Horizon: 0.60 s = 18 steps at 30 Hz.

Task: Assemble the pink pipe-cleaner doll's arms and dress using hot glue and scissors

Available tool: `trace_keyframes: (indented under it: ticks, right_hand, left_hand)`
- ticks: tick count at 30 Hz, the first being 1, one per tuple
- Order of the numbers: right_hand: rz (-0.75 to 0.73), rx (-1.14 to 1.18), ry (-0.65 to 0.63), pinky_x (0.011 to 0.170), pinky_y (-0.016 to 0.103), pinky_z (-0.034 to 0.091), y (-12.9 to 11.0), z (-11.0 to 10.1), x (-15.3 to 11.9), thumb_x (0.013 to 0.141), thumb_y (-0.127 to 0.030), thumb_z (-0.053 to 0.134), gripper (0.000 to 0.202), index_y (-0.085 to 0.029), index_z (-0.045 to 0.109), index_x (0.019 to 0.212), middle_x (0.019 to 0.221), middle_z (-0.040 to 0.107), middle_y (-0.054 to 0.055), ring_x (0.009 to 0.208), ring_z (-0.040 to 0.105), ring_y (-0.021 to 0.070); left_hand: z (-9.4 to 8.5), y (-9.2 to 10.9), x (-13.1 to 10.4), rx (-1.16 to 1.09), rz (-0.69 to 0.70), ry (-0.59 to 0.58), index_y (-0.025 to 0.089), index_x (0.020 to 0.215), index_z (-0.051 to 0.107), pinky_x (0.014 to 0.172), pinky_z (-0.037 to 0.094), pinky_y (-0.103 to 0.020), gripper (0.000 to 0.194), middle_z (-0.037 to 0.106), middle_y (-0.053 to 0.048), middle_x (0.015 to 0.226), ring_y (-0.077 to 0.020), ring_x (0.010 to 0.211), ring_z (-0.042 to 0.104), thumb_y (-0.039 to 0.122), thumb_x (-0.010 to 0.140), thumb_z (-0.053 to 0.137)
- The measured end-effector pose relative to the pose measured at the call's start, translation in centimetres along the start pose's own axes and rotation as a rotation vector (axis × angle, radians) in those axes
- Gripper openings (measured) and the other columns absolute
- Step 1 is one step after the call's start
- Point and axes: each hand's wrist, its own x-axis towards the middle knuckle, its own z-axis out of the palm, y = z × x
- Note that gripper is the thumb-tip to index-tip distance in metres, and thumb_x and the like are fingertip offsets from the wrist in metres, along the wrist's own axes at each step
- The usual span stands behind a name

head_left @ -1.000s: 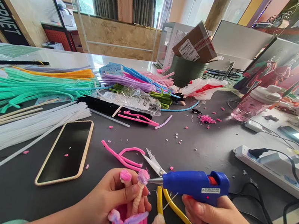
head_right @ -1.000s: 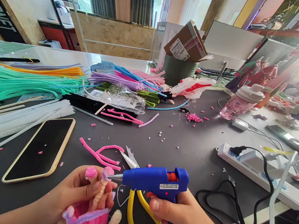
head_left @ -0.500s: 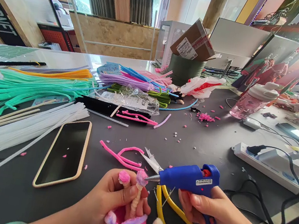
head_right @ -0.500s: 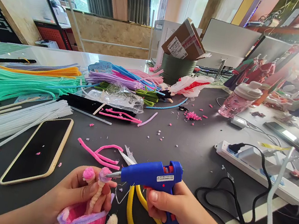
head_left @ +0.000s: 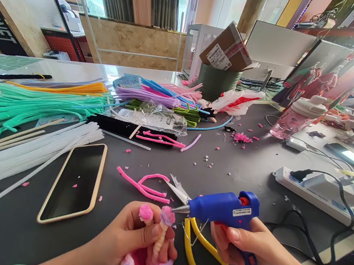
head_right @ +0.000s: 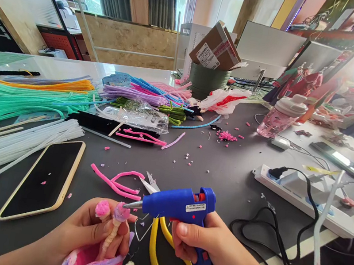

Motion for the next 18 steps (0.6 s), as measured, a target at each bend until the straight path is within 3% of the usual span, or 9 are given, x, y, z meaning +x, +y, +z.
trace_keyframes:
  ticks: [7, 15, 18]
  right_hand:
    - [0.015, 0.028, -0.028, 0.04, 0.02, 0.022, -0.1, 0.6, -0.2, 0.059, -0.055, 0.076, 0.046, -0.013, 0.055, 0.059, 0.049, 0.046, -0.004, 0.039, 0.034, 0.003]
    - [-0.02, 0.12, -0.014, 0.039, 0.019, 0.023, 0.0, 0.5, -0.3, 0.064, -0.047, 0.076, 0.039, -0.012, 0.058, 0.06, 0.05, 0.051, -0.001, 0.04, 0.038, 0.0037]
    - [-0.029, 0.123, -0.024, 0.039, 0.019, 0.024, 0.4, 0.2, -0.5, 0.065, -0.048, 0.075, 0.04, -0.012, 0.059, 0.06, 0.051, 0.052, -0.001, 0.038, 0.035, 0.0029]
  left_hand:
    - [0.8, 0.5, -0.9, 0.111, -0.036, 0.116, 0.016, 0.072, 0.07, 0.06, 0.049, -0.025, 0.029, 0.07, -0.005, 0.06, -0.0176, 0.062, 0.066, 0.038, 0.058, 0.083]
    - [1.2, 0.9, -1.1, 0.189, -0.009, 0.132, 0.016, 0.061, 0.064, 0.063, 0.049, -0.027, 0.032, 0.063, -0.002, 0.049, -0.0178, 0.061, 0.064, 0.041, 0.057, 0.083]
    - [1.4, 1.0, -1.1, 0.186, -0.004, 0.155, 0.015, 0.063, 0.066, 0.06, 0.048, -0.025, 0.031, 0.066, -0.004, 0.053, -0.0178, 0.061, 0.064, 0.04, 0.056, 0.083]
